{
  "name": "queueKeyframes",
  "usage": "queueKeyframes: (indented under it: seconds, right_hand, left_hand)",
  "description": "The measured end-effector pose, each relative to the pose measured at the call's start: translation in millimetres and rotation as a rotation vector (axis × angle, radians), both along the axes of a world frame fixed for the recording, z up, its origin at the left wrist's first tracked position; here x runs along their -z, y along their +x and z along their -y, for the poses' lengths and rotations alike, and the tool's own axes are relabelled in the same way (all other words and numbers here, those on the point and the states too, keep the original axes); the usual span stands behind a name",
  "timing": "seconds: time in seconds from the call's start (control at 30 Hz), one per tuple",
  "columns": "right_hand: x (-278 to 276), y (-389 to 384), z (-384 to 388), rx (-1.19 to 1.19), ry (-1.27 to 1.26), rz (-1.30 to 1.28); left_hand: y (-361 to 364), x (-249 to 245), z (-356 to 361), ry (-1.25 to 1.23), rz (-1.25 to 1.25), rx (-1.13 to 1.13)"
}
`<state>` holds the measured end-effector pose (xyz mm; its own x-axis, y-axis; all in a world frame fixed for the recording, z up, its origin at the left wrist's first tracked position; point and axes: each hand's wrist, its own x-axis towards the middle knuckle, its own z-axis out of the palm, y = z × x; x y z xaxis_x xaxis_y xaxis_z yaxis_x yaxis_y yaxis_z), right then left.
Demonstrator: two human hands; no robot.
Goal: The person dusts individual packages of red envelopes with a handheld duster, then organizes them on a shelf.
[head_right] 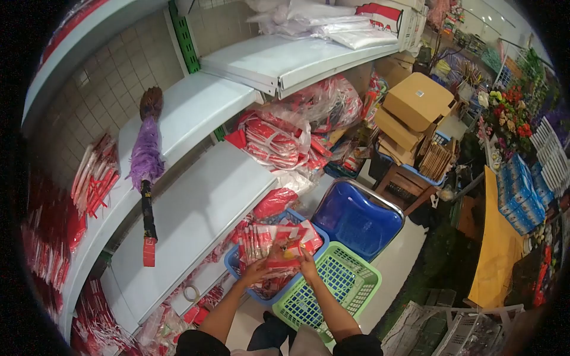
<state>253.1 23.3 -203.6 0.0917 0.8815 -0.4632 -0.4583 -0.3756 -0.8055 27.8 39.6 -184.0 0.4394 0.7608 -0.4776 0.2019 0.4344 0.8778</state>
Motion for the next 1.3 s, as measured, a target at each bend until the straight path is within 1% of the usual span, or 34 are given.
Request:
queueKeyframes:
  seconds: [0.1, 0.13, 0.17, 0.23, 0.27, 0.33, 0.37, 0.4, 0.43, 0.5, 0.53, 0.57, 0.6, 0.67, 0.73, 0.83, 0.87, 0.9, 0.93, 0.97, 1.0, 1.03, 1.1, 1.13, 1.23, 1.3]
  right_hand:
    - [-43, 25, 0, -0.111, 0.013, 0.056]
    - [-75, 31, 0, -0.125, 0.07, 0.039]
    - [-99, 38, -1, -0.14, 0.085, 0.04]
    - [-124, 53, -7, -0.197, 0.162, 0.113]
    - [-145, 58, -9, -0.246, 0.185, 0.12]
    - [-198, 65, -8, -0.344, 0.231, 0.134]
    - [-215, 69, -10, -0.365, 0.286, 0.138]
    - [-230, 72, -11, -0.387, 0.339, 0.14]
    - [-255, 71, -10, -0.409, 0.392, 0.142]
    - [-298, 75, 0, -0.451, 0.394, -0.024]
    - [-301, 79, 0, -0.467, 0.353, -0.095]
    - [-303, 83, -1, -0.484, 0.308, -0.165]
    - [-306, 83, -3, -0.487, 0.267, -0.178]
    - [-309, 83, -7, -0.58, 0.277, -0.053]
    - [-325, 75, -6, -0.701, 0.294, 0.054]
    - [-359, 58, 3, -0.705, 0.399, 0.158]
    - [-358, 57, 0, -0.746, 0.407, 0.166]
    - [-366, 47, -1, -0.73, 0.444, 0.161]
    - [-375, 35, -2, -0.716, 0.479, 0.154]
    - [-385, 23, -3, -0.705, 0.513, 0.146]
    - [-392, 12, -7, -0.648, 0.551, 0.192]
    - [-397, 1, -12, -0.594, 0.553, 0.227]
    - [-403, -21, -25, -0.481, 0.556, 0.294]
    - [-409, -37, -28, -0.427, 0.598, 0.22]
    - [-422, -84, -45, -0.384, 0.654, 0.136]
    - [-432, -116, -57, -0.442, 0.578, 0.174]
  left_hand:
    - [10, -37, 7, 0.118, -0.13, -0.017]
    - [12, -42, 10, 0.052, -0.004, -0.027]
    - [16, -45, 11, 0.119, -0.045, 0.013]
    - [21, -39, 12, 0.253, -0.126, 0.087]
    - [19, -20, 6, 0.087, -0.105, 0.209]
    - [27, -21, 9, -0.155, 0.327, 0.15]
    - [32, -24, 9, -0.276, 0.541, 0.124]
    - [36, -41, 13, -0.387, 0.683, -0.014]
    - [40, -76, 19, -0.392, 0.78, -0.103]
    - [52, -150, 30, -0.402, 0.982, -0.285]
    - [59, -182, 32, -0.297, 1.095, -0.286]
    - [59, -206, 34, -0.252, 1.172, -0.278]
    - [58, -225, 35, -0.212, 1.194, -0.258]
    - [51, -254, 38, -0.152, 1.219, -0.216]
    - [42, -271, 42, -0.095, 1.22, -0.205]
    - [24, -283, 47, -0.003, 1.205, -0.253]
    - [15, -282, 49, 0.029, 1.19, -0.293]
    - [6, -281, 52, 0.079, 1.161, -0.336]
    - [-5, -279, 54, 0.186, 1.08, -0.385]
    - [-16, -278, 58, 0.39, 0.892, -0.426]
    - [-28, -278, 61, 0.577, 0.702, -0.479]
    - [-42, -279, 64, 0.558, 0.746, -0.522]
    - [-75, -286, 70, 0.027, 1.293, -0.609]
    - [-86, -302, 82, 0.052, 1.359, -0.572]
    - [-118, -305, 101, 0.25, 1.426, -0.663]
    - [-139, -293, 103, 0.29, 1.386, -0.762]
